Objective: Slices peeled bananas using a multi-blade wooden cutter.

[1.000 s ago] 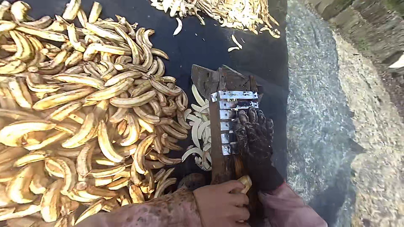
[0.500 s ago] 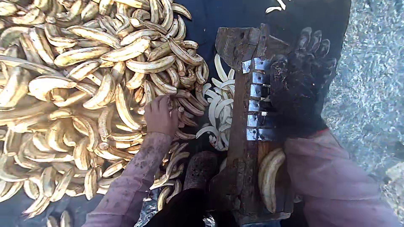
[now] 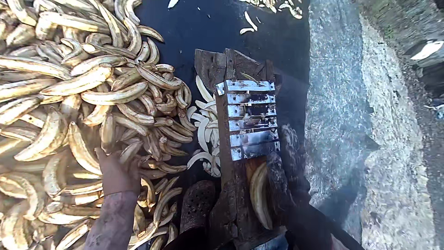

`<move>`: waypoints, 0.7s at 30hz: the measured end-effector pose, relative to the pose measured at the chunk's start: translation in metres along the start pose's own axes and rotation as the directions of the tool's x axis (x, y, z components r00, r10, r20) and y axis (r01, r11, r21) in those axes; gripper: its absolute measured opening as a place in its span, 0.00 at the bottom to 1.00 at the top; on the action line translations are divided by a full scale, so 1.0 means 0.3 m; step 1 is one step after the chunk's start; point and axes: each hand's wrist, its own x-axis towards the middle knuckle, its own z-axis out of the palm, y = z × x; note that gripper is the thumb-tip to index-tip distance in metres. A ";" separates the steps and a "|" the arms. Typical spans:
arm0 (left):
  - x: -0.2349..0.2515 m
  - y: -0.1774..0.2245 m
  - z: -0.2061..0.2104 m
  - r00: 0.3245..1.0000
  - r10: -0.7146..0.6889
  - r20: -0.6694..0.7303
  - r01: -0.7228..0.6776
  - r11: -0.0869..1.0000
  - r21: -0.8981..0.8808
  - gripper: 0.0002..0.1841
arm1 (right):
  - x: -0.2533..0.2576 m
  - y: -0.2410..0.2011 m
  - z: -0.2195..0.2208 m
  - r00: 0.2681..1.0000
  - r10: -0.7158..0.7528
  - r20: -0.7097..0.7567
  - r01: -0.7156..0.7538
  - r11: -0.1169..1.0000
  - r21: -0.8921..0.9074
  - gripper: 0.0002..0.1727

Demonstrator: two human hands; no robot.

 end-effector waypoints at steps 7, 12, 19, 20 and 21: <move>-0.114 0.383 -0.143 0.748 0.608 -0.266 -0.662 0.659 -0.357 0.30 | -0.156 -0.040 0.079 0.996 -0.089 -0.023 0.084 0.983 -0.166 0.33; -0.244 0.604 -0.080 0.113 0.980 -0.165 -0.895 0.028 -0.444 0.13 | 0.185 0.014 0.145 0.996 -0.041 0.079 0.063 0.952 -0.301 0.30; -0.213 0.593 0.024 0.324 0.934 -0.151 -0.840 0.211 -0.500 0.20 | 0.473 -0.019 0.169 0.975 0.073 0.210 -0.004 0.950 -0.312 0.36; -0.175 0.561 0.045 0.455 0.871 -0.186 -0.810 0.317 -0.494 0.20 | 0.495 -0.054 0.154 0.964 0.112 0.243 -0.031 0.949 -0.313 0.37; -0.128 0.519 0.074 0.563 0.801 -0.203 -0.777 0.430 -0.459 0.20 | 0.513 -0.098 0.131 0.953 0.142 0.269 -0.052 0.948 -0.314 0.38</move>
